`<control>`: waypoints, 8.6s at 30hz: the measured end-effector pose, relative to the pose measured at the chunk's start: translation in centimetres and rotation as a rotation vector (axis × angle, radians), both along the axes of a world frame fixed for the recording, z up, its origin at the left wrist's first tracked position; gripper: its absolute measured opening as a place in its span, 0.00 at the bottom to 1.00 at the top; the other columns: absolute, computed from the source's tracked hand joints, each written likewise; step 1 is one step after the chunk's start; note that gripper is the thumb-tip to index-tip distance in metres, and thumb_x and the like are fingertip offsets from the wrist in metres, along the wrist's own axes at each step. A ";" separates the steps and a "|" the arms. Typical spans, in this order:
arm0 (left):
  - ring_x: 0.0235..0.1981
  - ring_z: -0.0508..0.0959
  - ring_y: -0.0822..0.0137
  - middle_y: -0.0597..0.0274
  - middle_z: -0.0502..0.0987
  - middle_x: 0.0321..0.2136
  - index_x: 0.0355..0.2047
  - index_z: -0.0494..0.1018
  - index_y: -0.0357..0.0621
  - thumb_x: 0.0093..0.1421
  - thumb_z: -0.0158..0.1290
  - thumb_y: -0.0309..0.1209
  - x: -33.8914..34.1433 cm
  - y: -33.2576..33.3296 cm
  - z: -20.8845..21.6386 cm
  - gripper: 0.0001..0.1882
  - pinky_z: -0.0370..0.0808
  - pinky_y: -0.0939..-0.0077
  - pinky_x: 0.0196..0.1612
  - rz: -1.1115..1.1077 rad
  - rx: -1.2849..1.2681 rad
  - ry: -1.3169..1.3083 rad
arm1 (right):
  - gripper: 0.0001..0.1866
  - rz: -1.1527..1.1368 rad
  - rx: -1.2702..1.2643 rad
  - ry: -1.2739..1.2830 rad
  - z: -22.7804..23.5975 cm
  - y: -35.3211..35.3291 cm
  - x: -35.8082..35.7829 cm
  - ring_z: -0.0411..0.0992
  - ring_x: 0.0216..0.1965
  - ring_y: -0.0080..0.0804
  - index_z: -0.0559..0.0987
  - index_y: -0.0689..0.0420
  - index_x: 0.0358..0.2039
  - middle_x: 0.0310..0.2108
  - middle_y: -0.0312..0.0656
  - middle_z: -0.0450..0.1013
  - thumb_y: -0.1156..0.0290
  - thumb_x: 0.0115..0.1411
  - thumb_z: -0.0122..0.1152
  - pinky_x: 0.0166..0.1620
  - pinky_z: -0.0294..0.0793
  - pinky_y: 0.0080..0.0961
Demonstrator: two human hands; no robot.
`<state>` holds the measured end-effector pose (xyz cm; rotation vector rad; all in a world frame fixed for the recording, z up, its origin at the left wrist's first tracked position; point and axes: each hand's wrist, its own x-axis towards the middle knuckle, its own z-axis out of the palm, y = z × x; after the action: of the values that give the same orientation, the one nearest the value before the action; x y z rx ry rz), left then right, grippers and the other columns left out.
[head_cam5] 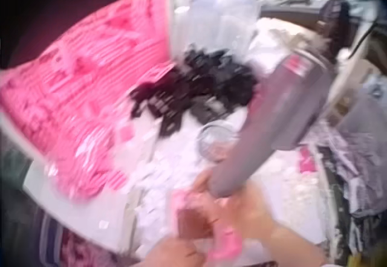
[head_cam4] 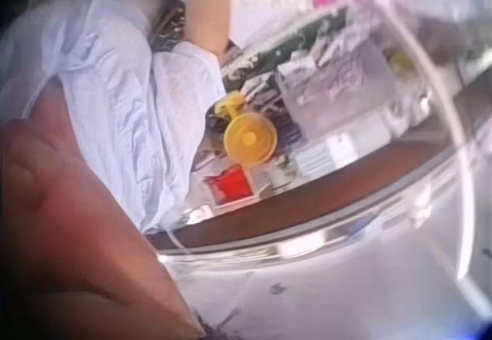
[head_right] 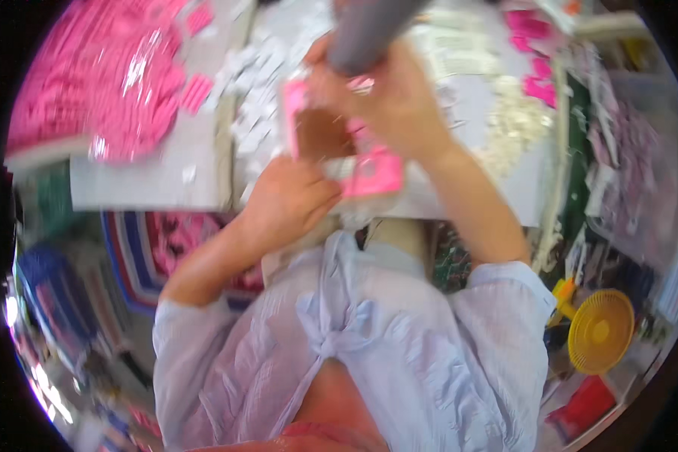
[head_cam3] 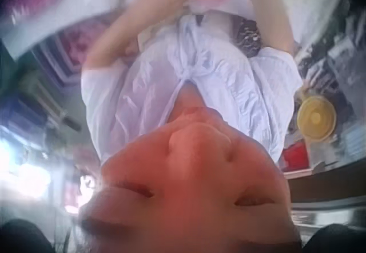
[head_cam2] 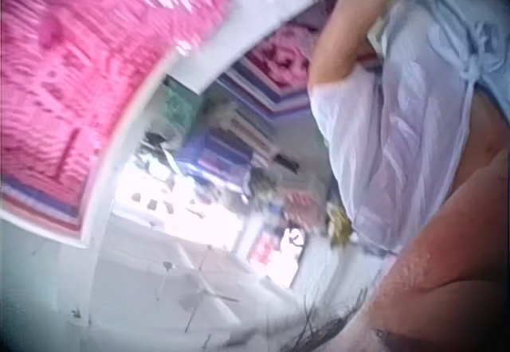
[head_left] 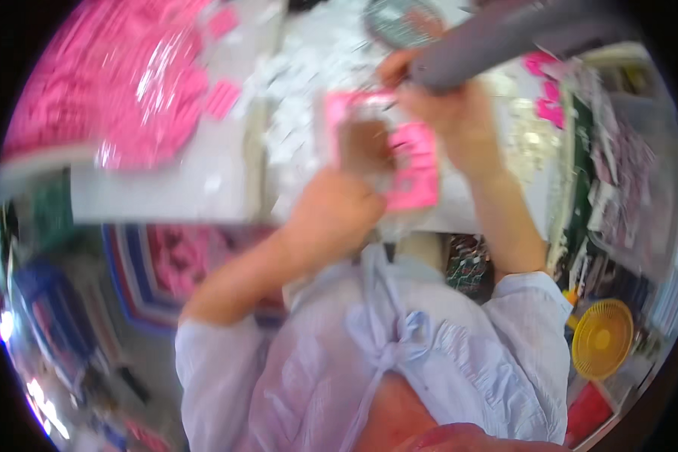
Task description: The user is assembling a pink plastic toy bank by installing internal components and casing using tools.
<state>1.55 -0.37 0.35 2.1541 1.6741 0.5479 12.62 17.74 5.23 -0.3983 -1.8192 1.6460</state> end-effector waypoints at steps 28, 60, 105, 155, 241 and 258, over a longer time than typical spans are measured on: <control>0.26 0.78 0.79 0.63 0.82 0.29 0.42 0.78 0.33 0.66 0.56 0.23 -1.2 0.2 -0.2 0.07 0.74 0.84 0.30 0.492 -0.270 -0.863 | 0.06 0.311 0.001 -0.409 -4.9 -1.0 3.8 0.71 0.25 0.26 0.79 0.60 0.34 0.25 0.40 0.75 0.73 0.58 0.64 0.30 0.70 0.25; 0.12 0.72 0.68 0.60 0.71 0.12 0.34 0.77 0.43 0.55 0.60 0.25 0.7 0.6 -1.0 0.06 0.68 0.73 0.20 0.660 -0.060 -0.662 | 0.04 0.176 0.033 -0.481 -3.7 -2.7 4.0 0.70 0.22 0.20 0.77 0.62 0.32 0.22 0.36 0.73 0.77 0.56 0.64 0.26 0.70 0.20; 0.32 0.77 0.51 0.54 0.76 0.30 0.38 0.73 0.41 0.54 0.59 0.20 -1.1 0.3 -2.1 0.10 0.74 0.61 0.35 0.298 0.206 -0.297 | 0.10 0.100 0.998 -0.361 -6.2 -6.1 4.3 0.70 0.42 0.39 0.83 0.57 0.31 0.39 0.38 0.74 0.73 0.44 0.68 0.41 0.74 0.33; 0.30 0.81 0.70 0.54 0.82 0.35 0.60 0.71 0.36 0.68 0.50 0.26 -1.0 -0.7 2.3 0.20 0.75 0.77 0.31 0.585 -0.133 -0.939 | 0.14 0.296 1.040 -0.554 -3.8 -4.3 7.6 0.69 0.47 0.43 0.81 0.57 0.37 0.47 0.42 0.72 0.72 0.48 0.68 0.47 0.73 0.37; 0.37 0.75 0.69 0.69 0.75 0.41 0.55 0.75 0.51 0.56 0.52 0.32 4.4 0.4 -1.3 0.24 0.67 0.68 0.42 0.008 0.245 0.089 | 0.21 0.071 1.041 -0.357 -7.6 -0.9 13.9 0.68 0.41 0.40 0.84 0.53 0.43 0.45 0.36 0.78 0.75 0.45 0.73 0.41 0.72 0.29; 0.31 0.74 0.72 0.72 0.70 0.31 0.57 0.73 0.51 0.57 0.50 0.33 5.8 1.3 -1.7 0.26 0.66 0.69 0.39 -0.002 0.190 0.231 | 0.10 0.019 0.987 -0.487 1.6 4.4 5.7 0.73 0.41 0.43 0.84 0.55 0.36 0.40 0.42 0.79 0.72 0.51 0.63 0.45 0.75 0.35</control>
<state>7.40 0.95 -1.32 2.4347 1.8012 0.4903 18.30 22.17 6.81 -0.3306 -2.7144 0.5007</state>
